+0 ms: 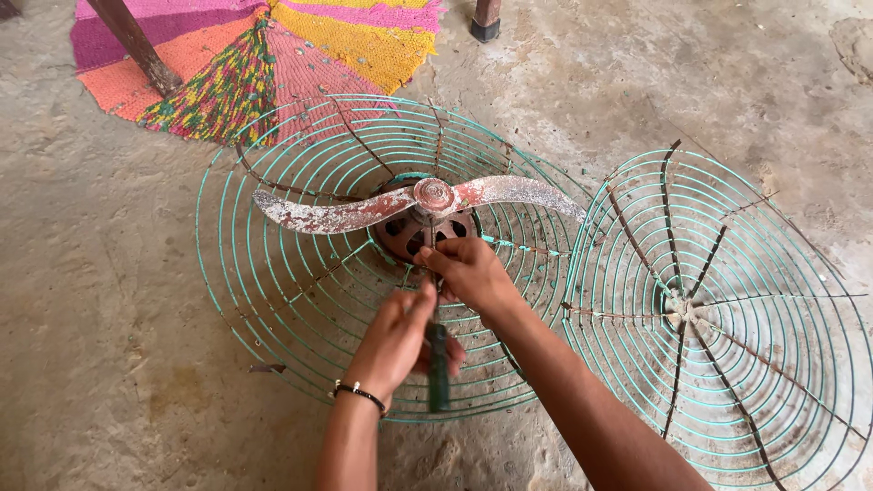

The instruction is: The person removes the front grille of a ceiling fan, then uses a screwdriver to loosen and remove the fan blades and the central hub. The person continues to unscrew and remove the motor housing from the fan assembly.

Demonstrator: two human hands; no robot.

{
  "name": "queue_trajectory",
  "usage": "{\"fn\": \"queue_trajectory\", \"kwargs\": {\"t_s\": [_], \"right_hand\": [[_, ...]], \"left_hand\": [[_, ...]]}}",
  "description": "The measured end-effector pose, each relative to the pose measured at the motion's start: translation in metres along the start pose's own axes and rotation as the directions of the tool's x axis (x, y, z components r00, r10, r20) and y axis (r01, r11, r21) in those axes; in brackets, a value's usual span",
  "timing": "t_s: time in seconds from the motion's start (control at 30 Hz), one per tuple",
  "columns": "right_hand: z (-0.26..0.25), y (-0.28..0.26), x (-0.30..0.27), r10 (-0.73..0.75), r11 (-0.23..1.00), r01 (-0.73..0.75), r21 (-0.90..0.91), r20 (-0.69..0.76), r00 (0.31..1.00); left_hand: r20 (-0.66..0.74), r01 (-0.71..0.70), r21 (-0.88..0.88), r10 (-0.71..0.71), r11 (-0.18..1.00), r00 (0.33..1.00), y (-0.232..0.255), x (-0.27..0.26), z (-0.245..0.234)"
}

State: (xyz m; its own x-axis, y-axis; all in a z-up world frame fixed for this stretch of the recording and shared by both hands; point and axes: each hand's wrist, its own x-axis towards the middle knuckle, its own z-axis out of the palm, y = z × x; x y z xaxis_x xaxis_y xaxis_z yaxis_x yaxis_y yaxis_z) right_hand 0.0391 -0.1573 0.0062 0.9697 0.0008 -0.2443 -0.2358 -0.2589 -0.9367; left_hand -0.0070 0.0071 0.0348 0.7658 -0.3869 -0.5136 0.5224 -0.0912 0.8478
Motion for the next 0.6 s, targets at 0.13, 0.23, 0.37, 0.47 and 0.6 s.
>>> {"fn": "queue_trajectory", "kwargs": {"t_s": [0.13,0.23,0.37,0.47,0.6], "right_hand": [[-0.002,0.007,0.007,0.033,0.980,-0.040,0.195,0.036,0.999],[0.000,0.006,0.011,0.094,0.963,-0.092,0.252,0.005,0.996],[0.003,0.000,0.015,0.152,0.904,-0.148,0.400,0.024,0.988],[0.008,0.003,0.015,0.140,0.869,-0.143,0.474,0.042,0.989],[0.009,0.005,0.018,0.158,0.829,-0.162,0.535,0.053,0.986]], "left_hand": [[0.137,-0.033,0.261,-0.003,0.965,0.991,0.012,-0.008,-0.002],[0.195,0.098,0.262,-0.152,0.960,0.969,0.016,-0.011,-0.002],[0.235,0.077,-0.002,-0.074,0.997,0.969,0.016,-0.018,-0.003],[0.168,0.027,-0.033,-0.021,0.999,0.986,0.014,-0.023,-0.002],[0.040,-0.047,0.099,0.044,0.994,0.998,0.020,-0.027,0.007]]}}
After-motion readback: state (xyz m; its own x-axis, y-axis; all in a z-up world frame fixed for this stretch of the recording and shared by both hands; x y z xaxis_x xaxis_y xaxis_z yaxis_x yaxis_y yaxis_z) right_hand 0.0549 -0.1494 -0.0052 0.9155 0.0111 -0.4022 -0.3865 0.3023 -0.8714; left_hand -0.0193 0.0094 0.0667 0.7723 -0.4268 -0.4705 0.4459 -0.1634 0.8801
